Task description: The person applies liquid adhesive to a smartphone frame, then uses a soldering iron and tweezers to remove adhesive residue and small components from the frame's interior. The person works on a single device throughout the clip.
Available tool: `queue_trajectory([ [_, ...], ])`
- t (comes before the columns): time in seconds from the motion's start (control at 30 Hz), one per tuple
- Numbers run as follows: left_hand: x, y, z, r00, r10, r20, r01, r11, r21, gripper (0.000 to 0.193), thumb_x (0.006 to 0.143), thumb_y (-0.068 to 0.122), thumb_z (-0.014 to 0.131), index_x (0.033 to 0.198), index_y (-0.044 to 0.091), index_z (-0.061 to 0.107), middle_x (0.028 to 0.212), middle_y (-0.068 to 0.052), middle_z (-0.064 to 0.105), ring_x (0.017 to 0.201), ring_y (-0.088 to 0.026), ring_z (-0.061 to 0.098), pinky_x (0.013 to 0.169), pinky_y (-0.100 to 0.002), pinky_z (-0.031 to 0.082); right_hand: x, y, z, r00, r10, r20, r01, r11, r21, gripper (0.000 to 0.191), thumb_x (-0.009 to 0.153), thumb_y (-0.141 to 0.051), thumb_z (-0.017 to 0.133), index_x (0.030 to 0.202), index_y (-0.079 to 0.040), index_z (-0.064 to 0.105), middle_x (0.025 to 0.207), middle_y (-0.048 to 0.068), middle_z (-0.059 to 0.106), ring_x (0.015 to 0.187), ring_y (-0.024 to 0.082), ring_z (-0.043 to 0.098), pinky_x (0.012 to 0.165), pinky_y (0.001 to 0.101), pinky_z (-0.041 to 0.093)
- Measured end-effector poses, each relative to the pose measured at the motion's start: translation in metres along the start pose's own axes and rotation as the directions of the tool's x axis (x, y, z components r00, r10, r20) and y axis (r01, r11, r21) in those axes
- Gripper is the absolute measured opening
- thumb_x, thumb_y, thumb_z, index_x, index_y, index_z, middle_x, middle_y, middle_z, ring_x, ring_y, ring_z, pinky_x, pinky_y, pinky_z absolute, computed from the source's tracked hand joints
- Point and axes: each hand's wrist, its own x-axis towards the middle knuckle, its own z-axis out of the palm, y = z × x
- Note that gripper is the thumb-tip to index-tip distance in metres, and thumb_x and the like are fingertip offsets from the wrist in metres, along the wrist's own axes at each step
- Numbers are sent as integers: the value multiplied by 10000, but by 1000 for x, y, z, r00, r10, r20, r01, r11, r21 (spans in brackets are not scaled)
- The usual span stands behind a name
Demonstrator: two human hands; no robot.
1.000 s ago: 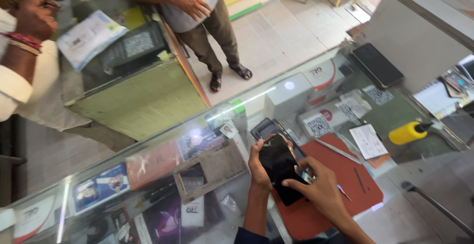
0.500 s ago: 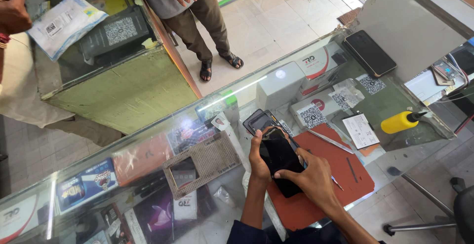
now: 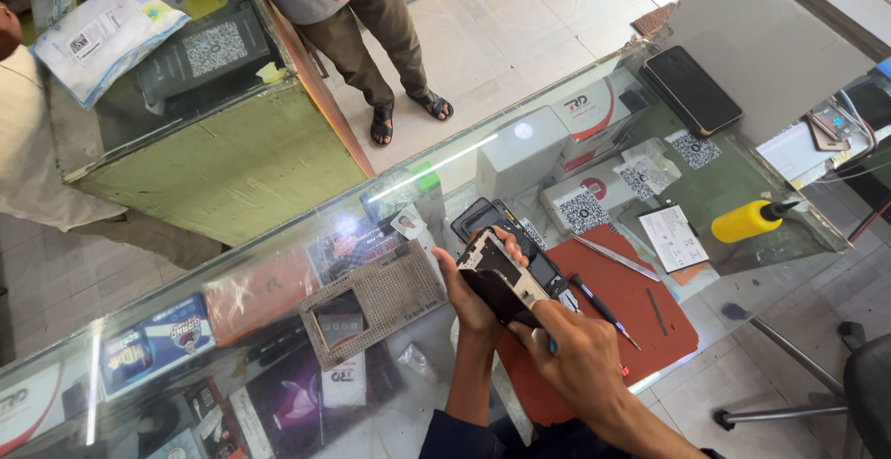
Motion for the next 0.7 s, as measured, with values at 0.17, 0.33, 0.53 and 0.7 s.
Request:
queue_trajectory([
  [0.17, -6, 7, 10, 999, 37, 34, -33, 993, -111, 915, 939, 832, 266, 1159, -14, 535, 1010, -131, 532, 946, -224, 500, 928, -379, 431, -9, -14, 0, 973, -221, -69, 217, 974, -59, 218, 738, -53, 773, 781, -41, 559, 661, 59, 573, 513, 208, 612, 424, 374, 440],
  [0.33, -7, 8, 4, 996, 72, 46, -64, 987, -147, 884, 922, 829, 312, 1121, 0, 541, 986, -118, 528, 936, -218, 506, 923, -378, 432, -20, -23, 6, 942, -330, -54, 319, 935, -156, 245, 572, -45, 733, 750, -68, 567, 655, 44, 534, 525, 186, 615, 408, 357, 457],
  [0.53, 11, 11, -13, 972, 136, 192, -70, 947, -314, 742, 1012, 738, 405, 1107, 17, 550, 1009, -92, 513, 942, -228, 520, 913, -372, 423, -33, -33, 23, 887, -460, -34, 448, 876, -178, 253, 678, -123, 811, 851, -65, 636, 712, 19, 562, 575, 135, 629, 434, 301, 519],
  [0.7, -1, 20, -7, 978, 147, 149, -106, 962, -253, 670, 1033, 685, 402, 1090, 29, 523, 1012, -98, 483, 937, -232, 505, 906, -383, 420, -35, -31, 24, 894, -445, -60, 434, 890, -140, 277, 630, -88, 759, 878, -50, 642, 760, 34, 594, 632, 155, 651, 480, 306, 547],
])
